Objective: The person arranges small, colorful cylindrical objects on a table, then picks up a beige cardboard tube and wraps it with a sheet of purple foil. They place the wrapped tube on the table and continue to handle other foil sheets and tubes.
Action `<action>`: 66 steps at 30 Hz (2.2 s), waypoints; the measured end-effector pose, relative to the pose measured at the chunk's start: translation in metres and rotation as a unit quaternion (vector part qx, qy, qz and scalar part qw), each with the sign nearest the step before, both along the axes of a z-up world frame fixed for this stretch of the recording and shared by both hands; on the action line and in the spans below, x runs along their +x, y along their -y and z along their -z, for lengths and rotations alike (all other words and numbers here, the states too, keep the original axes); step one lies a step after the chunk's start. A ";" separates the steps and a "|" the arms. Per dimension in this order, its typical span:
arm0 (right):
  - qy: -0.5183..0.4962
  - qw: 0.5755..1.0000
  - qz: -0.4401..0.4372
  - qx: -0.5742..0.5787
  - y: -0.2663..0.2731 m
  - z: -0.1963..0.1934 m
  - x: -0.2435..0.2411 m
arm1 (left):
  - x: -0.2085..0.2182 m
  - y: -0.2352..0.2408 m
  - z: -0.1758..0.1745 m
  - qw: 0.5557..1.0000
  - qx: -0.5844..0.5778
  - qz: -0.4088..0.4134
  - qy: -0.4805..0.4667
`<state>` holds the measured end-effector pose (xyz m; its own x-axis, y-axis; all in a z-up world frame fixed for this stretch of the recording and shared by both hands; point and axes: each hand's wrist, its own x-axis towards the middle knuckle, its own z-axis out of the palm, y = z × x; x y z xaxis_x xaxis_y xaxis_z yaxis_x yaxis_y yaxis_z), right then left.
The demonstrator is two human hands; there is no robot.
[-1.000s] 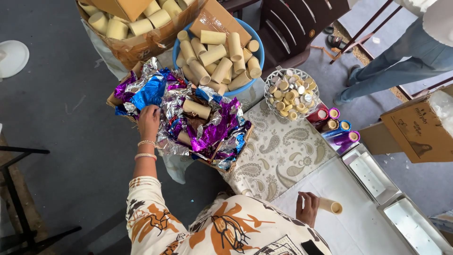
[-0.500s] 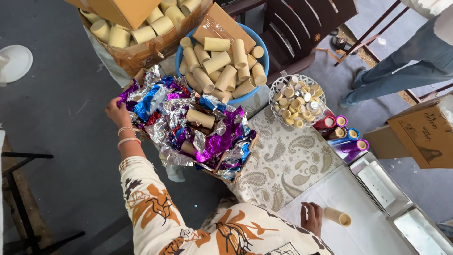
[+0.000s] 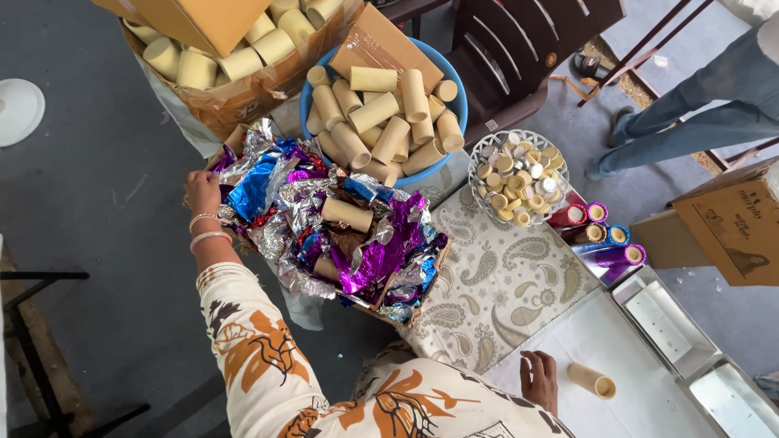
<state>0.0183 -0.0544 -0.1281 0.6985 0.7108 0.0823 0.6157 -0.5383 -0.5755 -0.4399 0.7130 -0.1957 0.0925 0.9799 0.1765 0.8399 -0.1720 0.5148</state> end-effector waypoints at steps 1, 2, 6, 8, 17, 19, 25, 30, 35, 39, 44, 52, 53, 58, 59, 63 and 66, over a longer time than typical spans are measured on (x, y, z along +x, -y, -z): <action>-0.001 1.000 0.000 0.003 -0.002 0.003 0.000 | 0.000 0.001 -0.002 1.000 0.003 0.000 -0.001; -0.008 1.000 0.006 0.013 -0.004 0.005 0.000 | 0.000 0.003 -0.005 1.000 -0.006 -0.018 0.021; 0.008 1.000 -0.010 -0.004 -0.007 0.010 0.001 | 0.019 0.015 -0.025 0.993 -0.020 -0.058 0.104; 0.012 1.000 -0.018 -0.008 -0.007 0.014 0.003 | 0.015 -0.002 0.004 0.985 -0.011 -0.052 0.163; -0.002 0.999 -0.009 -0.036 0.004 0.009 0.001 | 0.040 0.029 -0.065 0.977 -0.112 -0.138 0.119; -0.005 0.999 -0.013 -0.030 0.004 0.011 0.001 | 0.039 0.032 -0.081 0.970 -0.142 -0.170 0.099; -0.028 0.999 0.001 -0.037 -0.001 0.009 -0.001 | -0.004 0.001 -0.059 0.970 0.142 -0.198 0.003; -0.051 0.999 -0.001 -0.009 -0.003 0.009 -0.003 | -0.025 -0.009 -0.052 0.941 0.123 -0.181 0.257; -0.036 0.999 -0.006 -0.033 -0.001 0.005 -0.002 | -0.029 0.009 -0.089 0.915 0.174 -0.175 0.320; -0.079 0.996 0.011 -0.038 0.000 0.005 -0.002 | -0.028 0.018 -0.106 0.847 0.119 -0.088 0.511; -0.079 0.996 0.000 -0.035 -0.008 -0.002 -0.005 | -0.015 0.030 -0.093 0.879 -0.051 0.045 0.471; -0.095 0.995 0.005 -0.018 -0.019 -0.007 -0.002 | 0.091 0.132 -0.151 0.974 0.157 0.137 -0.089; -0.092 0.996 0.003 -0.005 -0.022 -0.012 0.001 | 0.096 0.137 -0.147 0.960 0.205 0.158 -0.111; -0.102 0.993 0.042 0.039 -0.053 -0.026 0.005 | 0.122 0.185 -0.133 0.951 0.221 0.196 -0.091; -0.122 0.985 0.010 0.124 -0.066 -0.023 0.009 | 0.131 0.196 -0.137 0.955 0.211 0.192 -0.080; -0.323 0.922 -0.041 0.208 -0.134 -0.029 0.010 | 0.162 0.245 -0.147 0.955 0.219 0.185 -0.078; -0.392 0.876 -0.158 0.231 -0.206 -0.061 -0.014 | 0.185 0.287 -0.163 0.960 0.203 0.179 -0.070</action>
